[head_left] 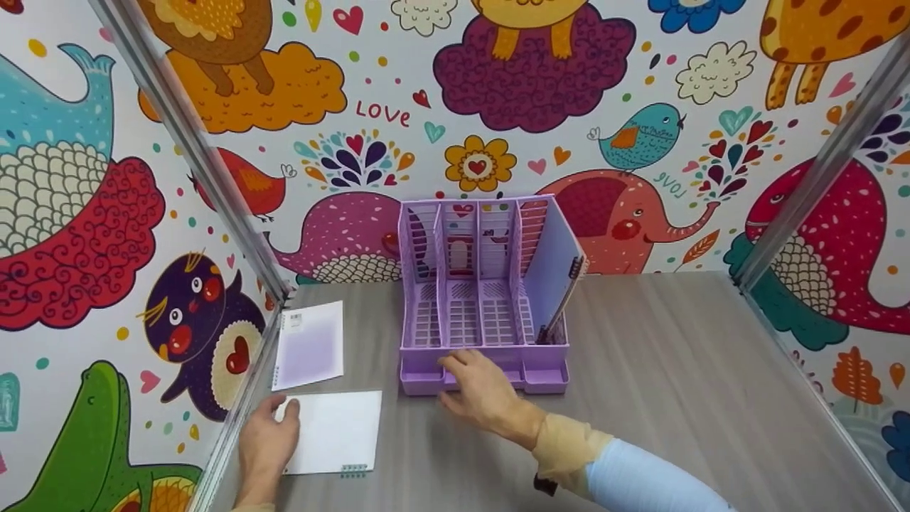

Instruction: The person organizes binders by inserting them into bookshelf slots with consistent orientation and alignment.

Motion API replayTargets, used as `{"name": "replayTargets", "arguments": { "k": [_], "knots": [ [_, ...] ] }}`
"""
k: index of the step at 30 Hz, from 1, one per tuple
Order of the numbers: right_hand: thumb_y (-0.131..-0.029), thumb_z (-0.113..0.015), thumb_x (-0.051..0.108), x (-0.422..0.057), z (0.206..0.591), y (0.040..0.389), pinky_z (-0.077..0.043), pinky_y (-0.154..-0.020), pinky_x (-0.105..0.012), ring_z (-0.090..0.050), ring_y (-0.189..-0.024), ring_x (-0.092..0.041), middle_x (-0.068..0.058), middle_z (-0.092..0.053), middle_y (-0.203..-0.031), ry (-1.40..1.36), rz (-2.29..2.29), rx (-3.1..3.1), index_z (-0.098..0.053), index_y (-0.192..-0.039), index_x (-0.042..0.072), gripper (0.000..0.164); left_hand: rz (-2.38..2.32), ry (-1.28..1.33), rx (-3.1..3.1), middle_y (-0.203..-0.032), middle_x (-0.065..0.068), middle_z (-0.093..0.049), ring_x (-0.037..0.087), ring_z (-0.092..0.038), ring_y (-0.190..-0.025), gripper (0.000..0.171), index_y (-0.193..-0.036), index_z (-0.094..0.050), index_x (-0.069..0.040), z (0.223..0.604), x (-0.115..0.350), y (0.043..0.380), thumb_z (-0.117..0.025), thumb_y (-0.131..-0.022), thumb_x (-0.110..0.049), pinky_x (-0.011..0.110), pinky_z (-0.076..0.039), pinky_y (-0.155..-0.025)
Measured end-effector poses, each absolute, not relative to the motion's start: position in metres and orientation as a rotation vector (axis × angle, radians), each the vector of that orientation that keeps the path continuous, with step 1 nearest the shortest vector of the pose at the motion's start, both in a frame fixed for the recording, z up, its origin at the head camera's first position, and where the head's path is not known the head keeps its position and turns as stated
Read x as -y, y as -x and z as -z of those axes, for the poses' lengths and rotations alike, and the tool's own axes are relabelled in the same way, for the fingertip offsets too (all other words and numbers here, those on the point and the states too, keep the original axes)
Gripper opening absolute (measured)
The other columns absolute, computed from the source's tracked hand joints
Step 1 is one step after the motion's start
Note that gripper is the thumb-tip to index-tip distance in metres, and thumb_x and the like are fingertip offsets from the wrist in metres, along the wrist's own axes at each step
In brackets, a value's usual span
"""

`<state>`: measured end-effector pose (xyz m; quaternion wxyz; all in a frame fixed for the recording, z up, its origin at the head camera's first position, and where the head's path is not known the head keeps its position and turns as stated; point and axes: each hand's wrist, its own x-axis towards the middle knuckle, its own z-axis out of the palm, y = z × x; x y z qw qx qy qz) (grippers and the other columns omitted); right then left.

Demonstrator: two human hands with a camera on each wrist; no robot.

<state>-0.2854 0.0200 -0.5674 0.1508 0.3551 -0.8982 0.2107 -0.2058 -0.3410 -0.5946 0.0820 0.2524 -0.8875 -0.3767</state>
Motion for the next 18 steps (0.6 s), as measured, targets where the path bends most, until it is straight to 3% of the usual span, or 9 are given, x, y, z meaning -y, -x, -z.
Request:
{"name": "replayTargets", "arguments": {
  "k": [11,18],
  "knots": [
    [-0.089,-0.091,0.037,0.028,0.584,0.265,-0.062,-0.113,-0.042,-0.072,-0.129,-0.029,-0.010,-0.074,-0.144,-1.158,-0.613,2.662,-0.069,-0.142,0.010,0.063,1.322,-1.100,2.619,-0.160,0.047,-0.043,0.065,-0.043,-0.152,0.073,-0.159,-0.041,0.017,0.598,0.375,0.173,-0.050,-0.111,-0.038,0.073,-0.036,-0.127],
    [-0.092,-0.088,0.046,0.054,0.594,0.259,-0.060,-0.115,-0.039,-0.071,-0.132,-0.028,-0.011,-0.072,-0.146,-1.254,-0.563,2.622,-0.066,-0.144,0.012,0.066,1.686,-1.257,2.359,-0.168,0.052,-0.021,0.066,-0.028,-0.160,0.089,-0.165,-0.017,0.022,0.603,0.382,0.153,-0.048,-0.110,-0.040,0.076,-0.030,-0.132]
  ]
}}
